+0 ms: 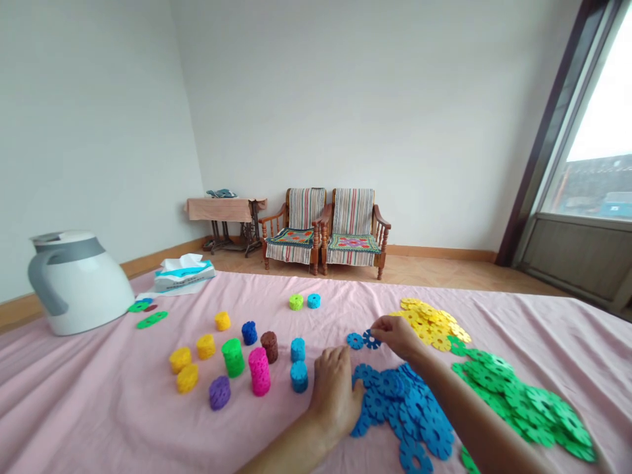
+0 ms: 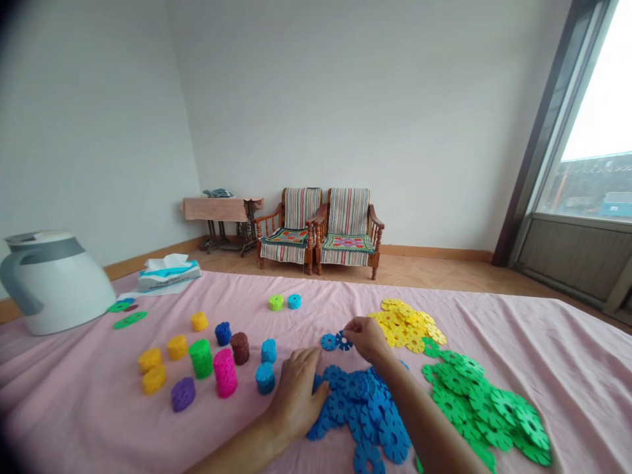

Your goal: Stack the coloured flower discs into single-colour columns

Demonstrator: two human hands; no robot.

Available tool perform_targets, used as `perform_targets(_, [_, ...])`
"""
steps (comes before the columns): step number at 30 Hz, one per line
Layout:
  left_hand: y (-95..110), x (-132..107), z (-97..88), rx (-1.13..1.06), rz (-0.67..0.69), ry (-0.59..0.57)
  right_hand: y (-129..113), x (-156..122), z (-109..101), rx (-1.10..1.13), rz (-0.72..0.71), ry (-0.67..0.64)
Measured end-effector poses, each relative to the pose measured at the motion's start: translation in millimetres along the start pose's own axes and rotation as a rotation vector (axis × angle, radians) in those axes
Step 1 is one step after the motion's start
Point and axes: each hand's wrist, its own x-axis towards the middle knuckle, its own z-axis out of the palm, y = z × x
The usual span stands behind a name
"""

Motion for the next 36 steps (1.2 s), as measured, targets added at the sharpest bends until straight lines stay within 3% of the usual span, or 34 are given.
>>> perform_targets(8, [-2.8,-5.9,0.3,-0.003,0.02,0.005,-5.9,20.0,27.2,0.117,0.115,0.009])
perform_targets(14, [-1.6,-3.2,-4.9,-0.017,0.03,0.016,0.0,22.3,33.1,0.1,0.119,0.03])
perform_targets(19, [3.9,-19.6,-17.8,-0.058,0.057,-0.069,10.9,14.8,20.7,0.092,0.082,0.036])
perform_targets(24, [3.6,-44.0,-33.6,0.05,0.064,-0.403,20.6,0.3,3.8,0.06,0.026,0.027])
perform_targets(26, [2.3,-47.7,-36.9,0.099,0.067,-0.472,19.1,-5.7,-0.2,0.035,0.006,0.01])
perform_targets(31, [0.1,-47.6,-33.8,0.142,0.065,-0.432,1.0,-22.7,-13.0,-0.044,-0.078,-0.154])
perform_targets(36, [-6.7,-48.4,-15.5,0.131,0.093,-0.347,-16.4,-36.5,-34.9,-0.166,-0.152,-0.328])
